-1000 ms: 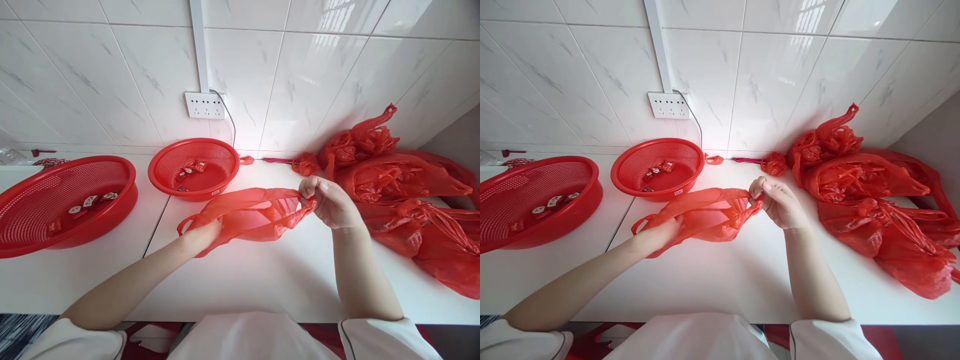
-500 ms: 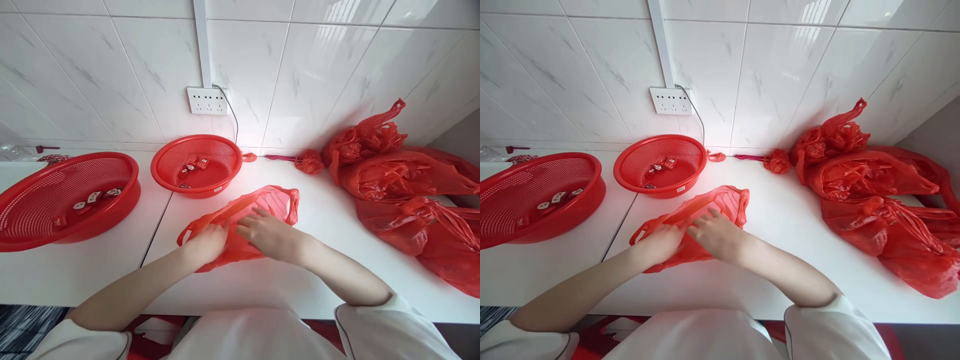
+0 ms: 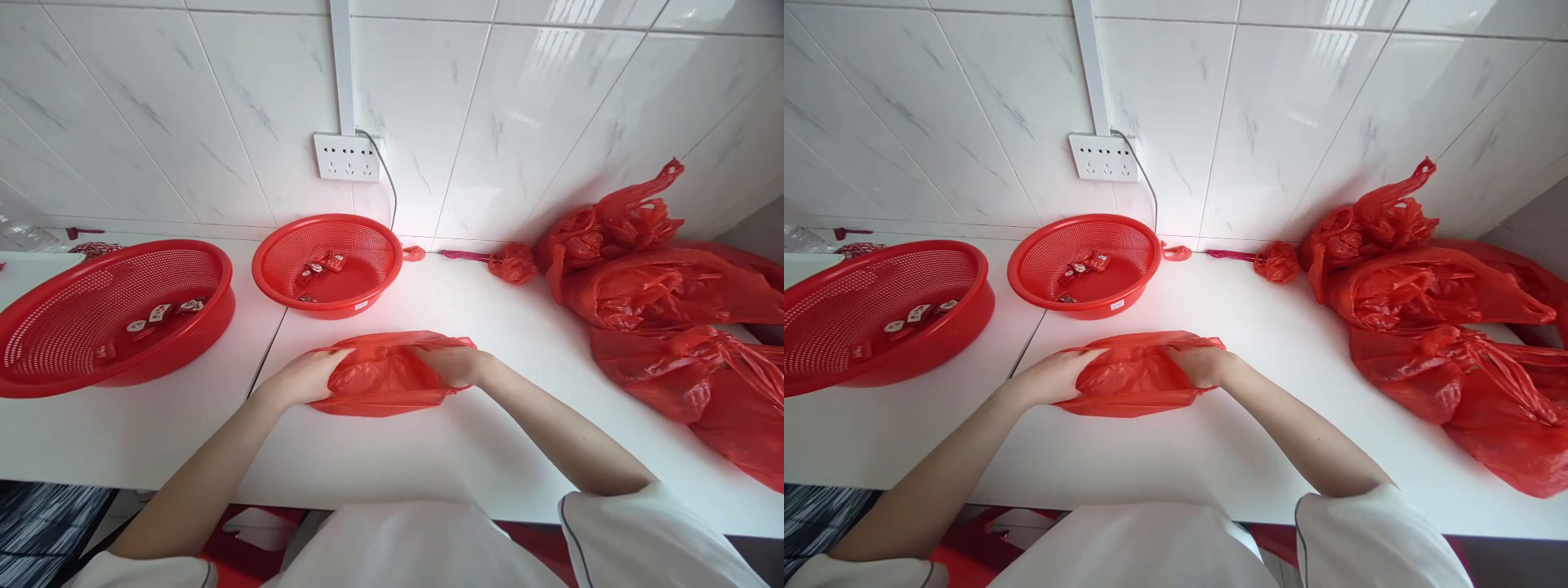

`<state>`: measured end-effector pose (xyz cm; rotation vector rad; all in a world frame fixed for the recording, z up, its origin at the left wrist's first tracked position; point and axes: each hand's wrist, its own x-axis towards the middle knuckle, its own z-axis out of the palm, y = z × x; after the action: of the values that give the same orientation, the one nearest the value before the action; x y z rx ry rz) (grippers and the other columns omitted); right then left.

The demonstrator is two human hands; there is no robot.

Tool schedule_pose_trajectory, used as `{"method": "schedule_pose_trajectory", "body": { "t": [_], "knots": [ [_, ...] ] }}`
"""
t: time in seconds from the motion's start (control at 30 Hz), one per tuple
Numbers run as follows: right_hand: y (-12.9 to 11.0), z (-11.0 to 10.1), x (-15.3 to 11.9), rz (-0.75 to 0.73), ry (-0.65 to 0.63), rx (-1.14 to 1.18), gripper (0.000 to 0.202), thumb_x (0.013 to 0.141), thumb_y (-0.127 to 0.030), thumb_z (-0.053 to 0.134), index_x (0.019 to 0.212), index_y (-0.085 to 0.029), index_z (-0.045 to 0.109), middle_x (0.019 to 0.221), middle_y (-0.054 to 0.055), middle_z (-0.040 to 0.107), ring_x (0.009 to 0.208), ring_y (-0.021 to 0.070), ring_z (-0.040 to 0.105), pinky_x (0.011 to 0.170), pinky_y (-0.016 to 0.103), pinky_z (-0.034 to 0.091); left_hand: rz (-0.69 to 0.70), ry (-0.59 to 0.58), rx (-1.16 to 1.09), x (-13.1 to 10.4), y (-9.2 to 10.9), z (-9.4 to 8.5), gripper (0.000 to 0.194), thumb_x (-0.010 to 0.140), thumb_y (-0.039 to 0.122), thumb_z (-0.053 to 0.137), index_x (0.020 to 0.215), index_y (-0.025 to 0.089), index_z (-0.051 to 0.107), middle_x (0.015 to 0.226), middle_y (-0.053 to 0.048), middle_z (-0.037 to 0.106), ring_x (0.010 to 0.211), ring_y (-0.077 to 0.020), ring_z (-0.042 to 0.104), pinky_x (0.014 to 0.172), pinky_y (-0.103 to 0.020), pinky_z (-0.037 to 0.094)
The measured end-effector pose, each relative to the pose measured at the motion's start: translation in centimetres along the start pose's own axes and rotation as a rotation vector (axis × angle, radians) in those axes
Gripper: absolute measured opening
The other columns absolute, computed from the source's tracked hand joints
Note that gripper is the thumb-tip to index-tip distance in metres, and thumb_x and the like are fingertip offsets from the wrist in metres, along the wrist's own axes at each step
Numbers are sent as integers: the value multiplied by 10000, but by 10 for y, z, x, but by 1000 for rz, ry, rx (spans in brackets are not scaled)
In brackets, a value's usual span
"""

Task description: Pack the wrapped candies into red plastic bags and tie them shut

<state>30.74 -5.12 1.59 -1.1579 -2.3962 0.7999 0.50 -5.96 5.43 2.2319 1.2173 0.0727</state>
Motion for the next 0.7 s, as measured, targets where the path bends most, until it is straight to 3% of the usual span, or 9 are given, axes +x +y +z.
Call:
{"method": "schedule_pose_trajectory", "body": {
  "t": [0.07,0.13,0.2,0.27,0.37,0.47,0.53,0.6,0.7],
  "knots": [
    [-7,-2,1,-10,-100,-90,223,674,-199,729,888,-242,683,564,-36,625,410,122,542,375,232,374,23,-25,27,3,-3,0,455,764,273,591,1214,331,624,1159,-28,694,968,-267,663,784,-317,479],
    [-18,-6,2,-56,-143,-157,205,742,-185,681,944,-225,680,696,1,669,559,148,615,468,241,437,34,-23,97,5,-4,1,474,750,279,615,1222,329,621,1189,-34,683,993,-282,658,801,-334,479],
    [-31,-8,2,-175,-97,-221,165,868,-187,572,996,-216,672,841,36,694,716,170,653,590,272,499,42,7,177,7,-4,3,512,747,286,635,1256,317,597,1205,-52,674,1025,-298,646,840,-366,476],
    [-42,-10,3,-335,-14,-315,247,954,-153,439,1050,-202,661,978,70,699,851,185,661,703,316,535,86,41,241,8,-3,6,540,755,255,638,1287,310,567,1225,-64,655,1087,-297,614,889,-391,468],
    [-44,-8,5,-463,78,-495,322,964,-97,376,1076,-169,669,1191,117,658,1080,226,621,875,393,529,203,65,322,9,-1,12,643,708,145,651,1317,314,532,1366,-64,546,1256,-284,494,1016,-422,409],
    [-30,-4,7,-453,3,-572,310,929,-293,536,1180,-152,652,1389,142,540,1290,294,488,1100,513,364,246,39,333,10,-3,16,809,652,84,635,1397,337,443,1511,-43,387,1391,-274,340,1119,-442,309],
    [-15,0,8,-373,-77,-540,667,826,-502,636,1363,-122,524,1481,180,430,1370,345,385,1180,591,141,226,-2,308,10,-7,18,894,645,89,619,1453,367,356,1572,-21,288,1438,-278,262,1139,-453,279],
    [1,5,9,-254,-146,-492,971,746,-603,659,1493,-79,326,1517,223,353,1401,374,326,1169,618,-45,179,-45,271,11,-12,19,943,645,122,630,1483,397,292,1601,-6,220,1453,-303,229,1132,-473,288],
    [22,10,9,-105,-253,-419,1110,723,-618,656,1542,-66,150,1530,234,318,1421,375,287,1143,591,-164,107,-95,170,12,-22,18,964,664,226,681,1507,398,245,1603,-17,220,1438,-336,264,1096,-466,348]
  ]
}}
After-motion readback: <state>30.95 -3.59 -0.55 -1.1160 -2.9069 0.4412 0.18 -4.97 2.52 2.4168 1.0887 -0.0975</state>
